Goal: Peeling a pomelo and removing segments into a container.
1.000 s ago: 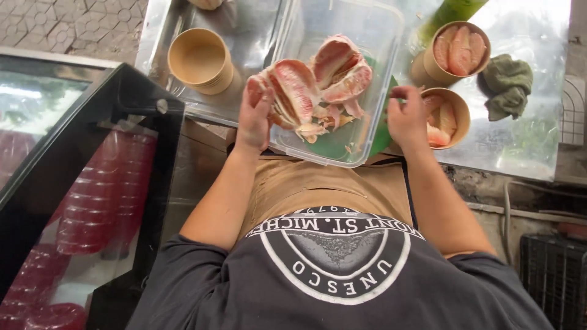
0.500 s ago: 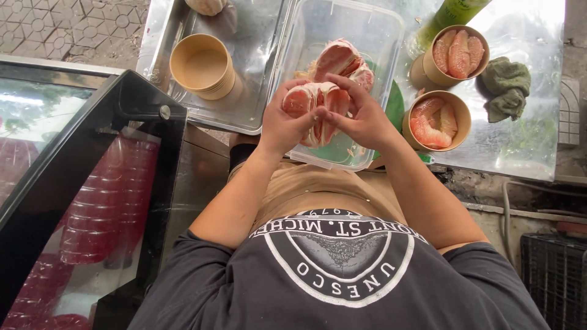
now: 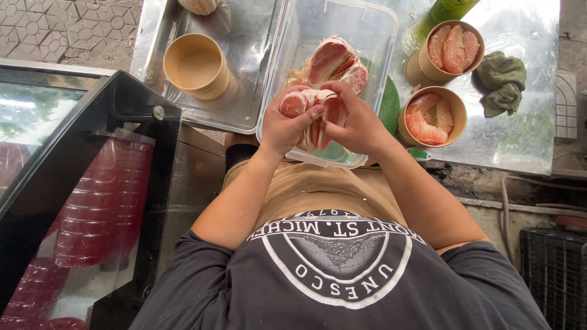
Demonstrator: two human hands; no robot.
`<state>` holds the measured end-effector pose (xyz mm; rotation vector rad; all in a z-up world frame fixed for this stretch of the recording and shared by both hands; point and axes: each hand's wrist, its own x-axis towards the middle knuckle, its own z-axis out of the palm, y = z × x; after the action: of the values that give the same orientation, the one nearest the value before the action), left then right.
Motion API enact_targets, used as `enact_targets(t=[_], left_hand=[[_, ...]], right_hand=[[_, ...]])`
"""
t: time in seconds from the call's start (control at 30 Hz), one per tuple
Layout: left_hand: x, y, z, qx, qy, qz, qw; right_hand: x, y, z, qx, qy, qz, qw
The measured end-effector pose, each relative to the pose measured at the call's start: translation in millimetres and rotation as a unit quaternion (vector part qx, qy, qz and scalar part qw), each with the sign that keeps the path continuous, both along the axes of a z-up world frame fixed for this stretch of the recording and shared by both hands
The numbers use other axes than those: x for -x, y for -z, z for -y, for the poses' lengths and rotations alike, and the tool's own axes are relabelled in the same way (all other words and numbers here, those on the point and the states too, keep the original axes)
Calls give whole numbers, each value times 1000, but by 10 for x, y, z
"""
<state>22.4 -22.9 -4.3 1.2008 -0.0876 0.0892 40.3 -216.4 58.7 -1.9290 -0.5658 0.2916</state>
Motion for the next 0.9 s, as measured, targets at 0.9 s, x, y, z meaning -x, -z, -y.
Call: enact_targets(t=[0.9], left_hand=[[-64, -78, -153, -100, 48, -7, 994]], right_hand=[[14, 73, 59, -43, 34, 18, 998]])
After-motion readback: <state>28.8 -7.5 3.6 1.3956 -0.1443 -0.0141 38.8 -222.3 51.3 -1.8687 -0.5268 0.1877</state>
